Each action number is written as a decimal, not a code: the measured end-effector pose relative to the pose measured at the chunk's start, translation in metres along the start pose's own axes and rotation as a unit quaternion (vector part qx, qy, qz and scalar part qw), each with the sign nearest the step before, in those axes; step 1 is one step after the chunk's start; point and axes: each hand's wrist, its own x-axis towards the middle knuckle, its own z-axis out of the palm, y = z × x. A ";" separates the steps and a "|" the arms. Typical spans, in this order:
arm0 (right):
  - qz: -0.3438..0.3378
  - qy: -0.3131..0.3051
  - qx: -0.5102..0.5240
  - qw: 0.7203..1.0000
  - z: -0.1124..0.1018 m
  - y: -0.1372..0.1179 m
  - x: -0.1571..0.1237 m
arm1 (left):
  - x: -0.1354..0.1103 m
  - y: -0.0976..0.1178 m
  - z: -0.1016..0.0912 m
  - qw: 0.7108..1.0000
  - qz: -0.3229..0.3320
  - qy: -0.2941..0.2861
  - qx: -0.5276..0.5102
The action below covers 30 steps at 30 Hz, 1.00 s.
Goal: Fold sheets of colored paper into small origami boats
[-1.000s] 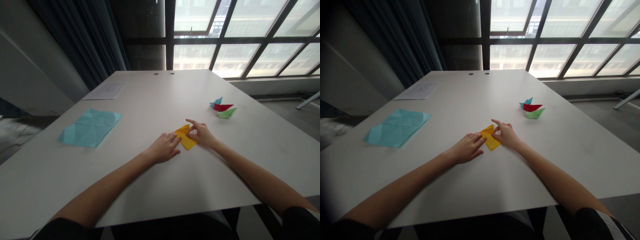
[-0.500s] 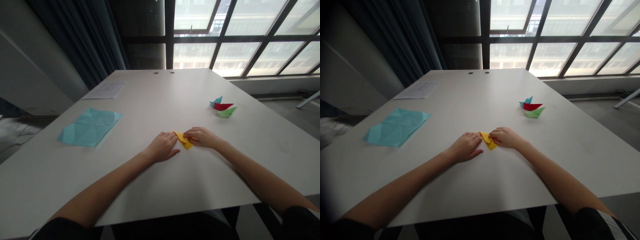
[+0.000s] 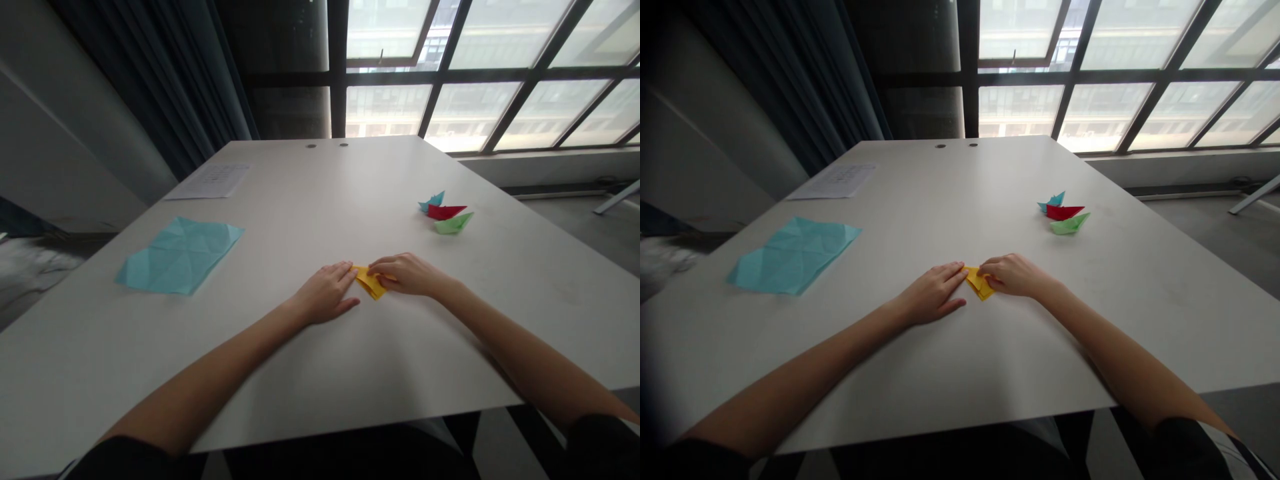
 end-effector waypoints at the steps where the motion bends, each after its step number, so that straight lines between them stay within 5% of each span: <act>1: -0.002 0.000 -0.003 1.000 -0.001 -0.001 0.000 | 0.000 0.000 0.000 1.000 0.002 -0.001 0.001; 30: 0.036 -0.001 0.033 0.999 0.003 0.001 0.000 | 0.003 0.002 -0.006 0.998 0.049 -0.048 -0.008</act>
